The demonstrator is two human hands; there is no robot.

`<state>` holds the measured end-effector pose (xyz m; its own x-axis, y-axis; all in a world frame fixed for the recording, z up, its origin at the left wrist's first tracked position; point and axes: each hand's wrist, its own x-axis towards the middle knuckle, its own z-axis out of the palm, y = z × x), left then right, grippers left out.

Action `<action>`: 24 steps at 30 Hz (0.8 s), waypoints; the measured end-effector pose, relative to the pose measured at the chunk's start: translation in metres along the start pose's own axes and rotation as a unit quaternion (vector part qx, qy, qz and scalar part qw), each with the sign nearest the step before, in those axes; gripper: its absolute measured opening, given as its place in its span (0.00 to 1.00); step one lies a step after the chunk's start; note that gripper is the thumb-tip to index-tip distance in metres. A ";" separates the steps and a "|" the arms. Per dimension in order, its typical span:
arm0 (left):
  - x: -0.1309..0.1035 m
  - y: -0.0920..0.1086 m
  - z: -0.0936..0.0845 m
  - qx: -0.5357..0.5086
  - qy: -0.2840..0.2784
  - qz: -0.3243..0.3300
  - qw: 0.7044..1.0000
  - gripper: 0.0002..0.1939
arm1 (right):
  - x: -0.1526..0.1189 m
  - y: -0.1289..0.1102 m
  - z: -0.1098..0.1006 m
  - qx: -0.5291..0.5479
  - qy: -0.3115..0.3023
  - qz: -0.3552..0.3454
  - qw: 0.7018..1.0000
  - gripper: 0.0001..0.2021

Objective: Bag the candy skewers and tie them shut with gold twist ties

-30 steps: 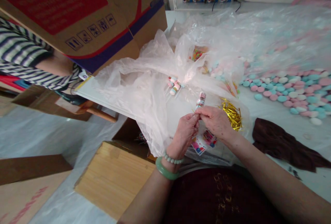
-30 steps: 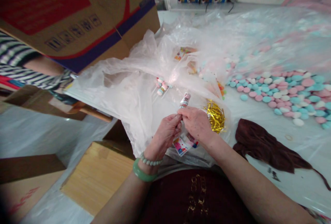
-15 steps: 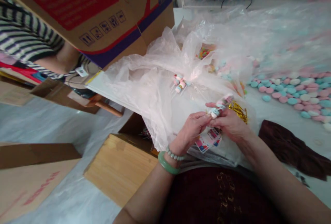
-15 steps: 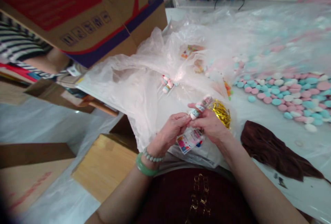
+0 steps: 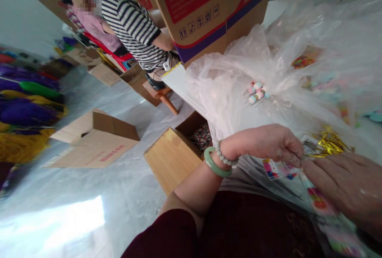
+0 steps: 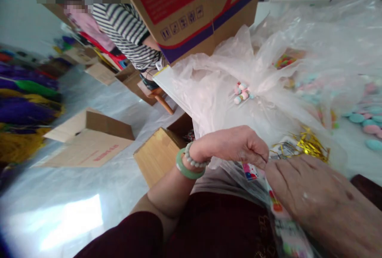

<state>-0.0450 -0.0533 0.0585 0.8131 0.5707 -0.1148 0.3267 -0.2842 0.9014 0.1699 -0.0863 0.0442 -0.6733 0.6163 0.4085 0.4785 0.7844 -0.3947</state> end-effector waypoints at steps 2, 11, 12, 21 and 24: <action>-0.001 0.018 0.005 0.248 0.168 -0.004 0.954 0.10 | 0.023 0.004 -0.011 -0.138 -0.042 -0.068 0.987 0.14; 0.009 0.011 0.012 0.505 0.421 -0.054 0.751 0.12 | 0.097 0.001 0.000 0.046 0.094 0.201 0.974 0.10; 0.011 0.005 0.012 0.490 0.439 -0.038 0.753 0.13 | 0.100 0.001 0.005 0.160 0.113 0.231 0.953 0.10; 0.008 -0.030 0.014 -0.389 0.294 -0.087 0.869 0.37 | 0.072 0.007 0.034 0.268 0.151 0.240 0.921 0.18; -0.011 -0.034 0.013 -0.490 0.106 -0.096 0.860 0.36 | 0.063 0.013 0.035 0.149 0.123 0.235 0.953 0.13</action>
<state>-0.0591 -0.0594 0.0236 0.6494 0.6914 -0.3166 -0.2013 0.5577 0.8052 0.1137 -0.0397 0.0360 -0.2553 0.9207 0.2951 0.4885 0.3863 -0.7824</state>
